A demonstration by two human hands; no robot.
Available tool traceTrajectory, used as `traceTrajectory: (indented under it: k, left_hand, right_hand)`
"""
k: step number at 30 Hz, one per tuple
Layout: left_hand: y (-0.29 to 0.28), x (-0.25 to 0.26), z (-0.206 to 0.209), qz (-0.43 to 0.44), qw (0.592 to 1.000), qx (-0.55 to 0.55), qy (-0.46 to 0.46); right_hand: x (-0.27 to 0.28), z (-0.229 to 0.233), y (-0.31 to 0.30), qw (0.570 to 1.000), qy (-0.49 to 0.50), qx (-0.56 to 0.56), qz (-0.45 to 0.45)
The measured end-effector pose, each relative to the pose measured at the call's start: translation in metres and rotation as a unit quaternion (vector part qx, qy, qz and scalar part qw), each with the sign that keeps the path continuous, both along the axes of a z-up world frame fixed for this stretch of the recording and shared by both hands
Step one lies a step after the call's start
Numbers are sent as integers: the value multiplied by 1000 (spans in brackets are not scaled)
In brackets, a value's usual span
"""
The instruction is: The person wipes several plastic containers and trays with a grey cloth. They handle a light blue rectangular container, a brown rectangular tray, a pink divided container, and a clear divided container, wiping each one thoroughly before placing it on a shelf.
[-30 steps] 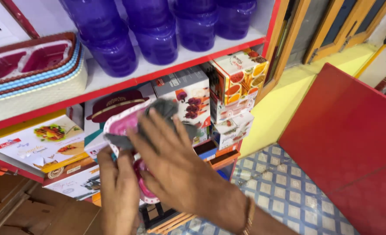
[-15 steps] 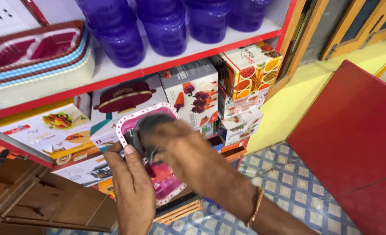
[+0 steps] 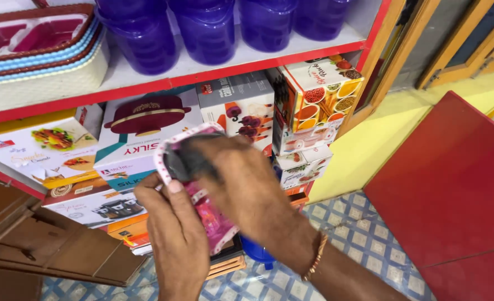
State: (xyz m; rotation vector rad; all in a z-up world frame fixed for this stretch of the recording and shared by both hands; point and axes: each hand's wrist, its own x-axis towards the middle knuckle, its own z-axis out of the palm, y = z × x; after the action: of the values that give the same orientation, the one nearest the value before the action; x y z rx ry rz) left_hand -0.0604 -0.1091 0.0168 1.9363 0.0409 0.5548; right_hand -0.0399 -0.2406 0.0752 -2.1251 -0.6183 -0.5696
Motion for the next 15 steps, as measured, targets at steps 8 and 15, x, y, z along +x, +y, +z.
traceTrajectory:
  k: [8,15]
  left_hand:
    - [-7,-10,12,-2,999,33,-18]
    - [5,-17,16,53,998,34,22]
  right_hand:
    - [9,-3,-13,997,-42,-39,-57]
    - [-7,5,-22,989,83,-78,94]
